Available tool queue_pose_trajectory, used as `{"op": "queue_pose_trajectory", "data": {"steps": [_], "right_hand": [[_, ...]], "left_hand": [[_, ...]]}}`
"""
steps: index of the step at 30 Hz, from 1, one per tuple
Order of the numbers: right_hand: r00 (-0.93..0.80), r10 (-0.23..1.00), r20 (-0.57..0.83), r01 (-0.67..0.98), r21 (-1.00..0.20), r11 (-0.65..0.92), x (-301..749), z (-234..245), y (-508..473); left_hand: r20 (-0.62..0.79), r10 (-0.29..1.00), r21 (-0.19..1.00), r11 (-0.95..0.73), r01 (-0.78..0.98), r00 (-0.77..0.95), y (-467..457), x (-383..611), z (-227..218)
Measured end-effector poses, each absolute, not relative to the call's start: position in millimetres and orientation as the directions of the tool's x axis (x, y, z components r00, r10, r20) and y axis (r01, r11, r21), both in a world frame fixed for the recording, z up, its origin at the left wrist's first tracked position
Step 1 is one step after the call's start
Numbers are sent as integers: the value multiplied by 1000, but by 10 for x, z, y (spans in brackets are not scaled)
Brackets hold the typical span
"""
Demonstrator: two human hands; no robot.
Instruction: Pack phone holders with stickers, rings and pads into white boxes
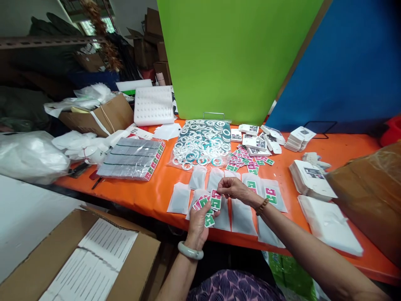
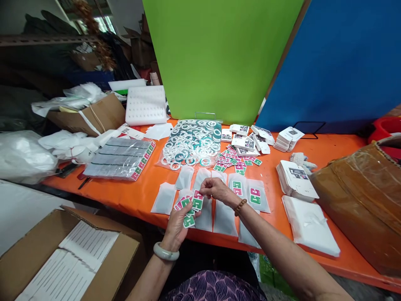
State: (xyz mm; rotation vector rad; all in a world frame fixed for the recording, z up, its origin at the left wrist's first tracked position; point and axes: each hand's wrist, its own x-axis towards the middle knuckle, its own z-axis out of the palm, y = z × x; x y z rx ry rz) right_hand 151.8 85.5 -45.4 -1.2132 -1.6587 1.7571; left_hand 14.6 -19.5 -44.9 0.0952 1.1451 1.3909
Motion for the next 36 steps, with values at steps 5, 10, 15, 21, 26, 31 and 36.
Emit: {"op": "queue_pose_trajectory", "data": {"steps": [5, 10, 15, 21, 26, 31, 36], "right_hand": [[-493, 822, -285, 295, -943, -150, 1503, -448, 869], [-368, 905, -213, 371, -926, -67, 1537, -535, 1110], [-313, 946, -82, 485, -871, 85, 1465, -667, 1327], [-268, 959, 89, 526, -821, 223, 1374, -615, 1180], [-628, 739, -244, 352, -936, -11, 1262, -425, 898], [-609, 744, -275, 332, -940, -75, 1148, -401, 945], [-487, 853, -186, 419, -907, 41, 965, -478, 1233]], "left_hand": [[-576, 774, 659, 250, -710, -262, -208, 132, -489], [-602, 749, 655, 266, -707, -276, -260, 101, -523], [-613, 732, 655, 258, -710, -299, -321, 86, -508], [-593, 744, 649, 216, -729, -307, -329, 38, -477], [-563, 767, 651, 182, -737, -309, -297, 25, -462], [-598, 737, 628, 187, -755, -315, -338, -4, -475], [-619, 710, 630, 196, -751, -334, -452, -41, -486]]}}
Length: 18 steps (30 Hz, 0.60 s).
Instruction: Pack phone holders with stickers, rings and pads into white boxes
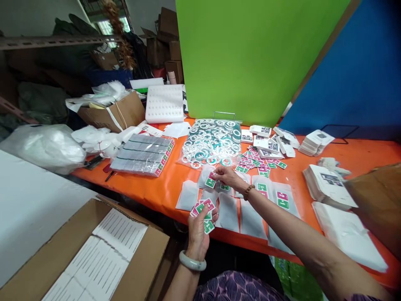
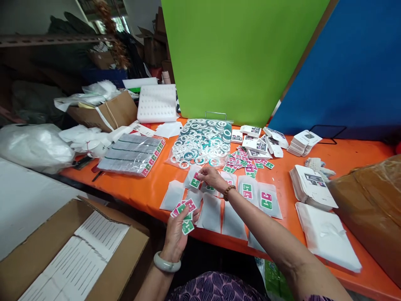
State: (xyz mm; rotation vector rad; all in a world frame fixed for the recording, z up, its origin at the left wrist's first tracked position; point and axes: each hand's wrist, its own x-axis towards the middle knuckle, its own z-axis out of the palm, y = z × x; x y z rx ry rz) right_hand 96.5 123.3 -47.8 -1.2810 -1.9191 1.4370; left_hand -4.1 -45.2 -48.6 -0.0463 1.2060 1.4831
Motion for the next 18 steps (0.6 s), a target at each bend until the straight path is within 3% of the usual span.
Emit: {"op": "queue_pose_trajectory", "data": {"steps": [7, 12, 15, 18], "right_hand": [[-394, 918, -39, 603, -765, 225, 680, -615, 1352], [-415, 907, 67, 607, -722, 331, 704, -522, 1132], [-626, 769, -127, 467, -851, 239, 726, -432, 965], [-814, 476, -333, 338, -938, -77, 713, -403, 853]], "left_hand": [[-629, 698, 619, 185, -763, -341, -546, -108, -407], [-610, 703, 642, 166, -749, -367, -572, -176, -409], [-592, 709, 654, 144, -742, -384, -561, -199, -443], [-572, 719, 666, 127, -735, -394, -554, -216, -471]]}}
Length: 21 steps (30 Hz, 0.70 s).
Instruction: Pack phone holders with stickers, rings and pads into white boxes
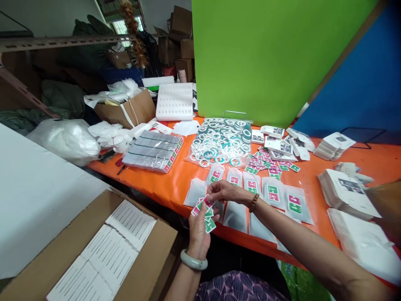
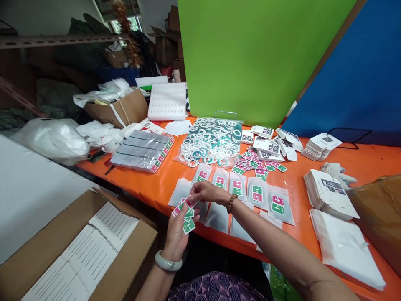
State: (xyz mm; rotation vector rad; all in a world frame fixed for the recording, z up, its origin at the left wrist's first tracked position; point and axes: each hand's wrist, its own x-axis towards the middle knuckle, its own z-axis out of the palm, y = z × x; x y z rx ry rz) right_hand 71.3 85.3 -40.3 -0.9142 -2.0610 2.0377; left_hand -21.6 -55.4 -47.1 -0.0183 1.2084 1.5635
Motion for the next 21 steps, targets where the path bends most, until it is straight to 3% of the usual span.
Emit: {"op": "queue_pose_trajectory", "data": {"steps": [3, 8, 11, 14, 21], "right_hand": [[-818, 455, -351, 299, -936, -184, 651, -435, 840], [-781, 553, -289, 235, -957, -169, 464, -477, 929], [-800, 540, -262, 218, -965, -144, 377, -458, 932], [-814, 526, -246, 229, -968, -99, 345, -442, 915], [-732, 664, -151, 323, -935, 143, 220, -558, 1037]], "left_hand": [[-563, 725, 672, 121, -731, -397, -580, -230, -483], [-561, 709, 688, 112, -717, -427, -676, -279, -489], [-571, 686, 694, 109, -712, -451, -712, -335, -499], [-560, 675, 708, 89, -701, -480, -728, -385, -508], [-624, 647, 680, 173, -712, -438, -840, -358, -555]]}}
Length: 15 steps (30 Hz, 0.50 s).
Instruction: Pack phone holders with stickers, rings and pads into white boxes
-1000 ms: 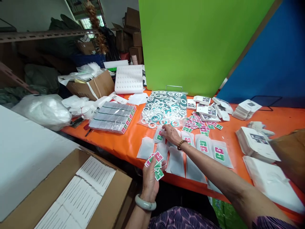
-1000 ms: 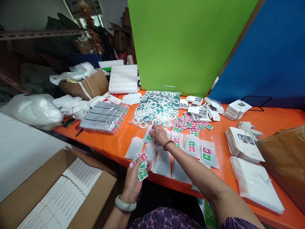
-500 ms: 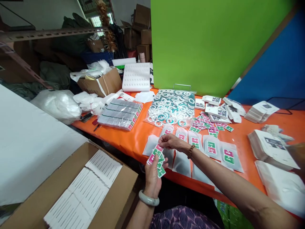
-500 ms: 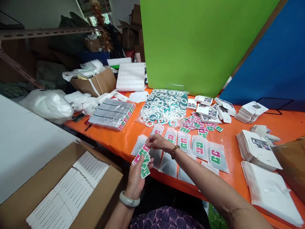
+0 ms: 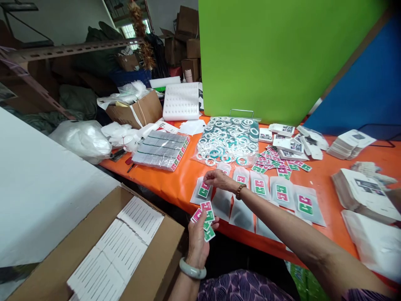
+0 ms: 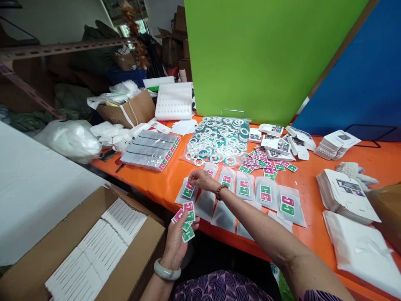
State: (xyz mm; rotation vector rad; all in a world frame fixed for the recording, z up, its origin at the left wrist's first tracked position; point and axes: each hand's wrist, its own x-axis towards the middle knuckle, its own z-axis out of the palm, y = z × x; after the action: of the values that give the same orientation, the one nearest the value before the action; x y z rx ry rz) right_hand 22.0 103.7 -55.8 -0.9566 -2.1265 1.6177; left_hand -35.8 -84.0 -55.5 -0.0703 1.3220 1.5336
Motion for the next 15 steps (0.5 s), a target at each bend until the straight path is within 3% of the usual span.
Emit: {"op": "queue_pose_trajectory", "data": {"steps": [10, 12, 15], "right_hand": [[-644, 765, 12, 416, -834, 363, 297, -516, 862], [-691, 721, -53, 403, -856, 323, 447, -457, 782], [-814, 531, -238, 346, -932, 113, 655, -418, 660]], "left_hand": [[-656, 644, 660, 236, -713, -393, -926, -258, -582], [-646, 665, 665, 248, -705, -375, -886, -226, -567], [-625, 700, 670, 255, -697, -344, -822, -158, -548]]}}
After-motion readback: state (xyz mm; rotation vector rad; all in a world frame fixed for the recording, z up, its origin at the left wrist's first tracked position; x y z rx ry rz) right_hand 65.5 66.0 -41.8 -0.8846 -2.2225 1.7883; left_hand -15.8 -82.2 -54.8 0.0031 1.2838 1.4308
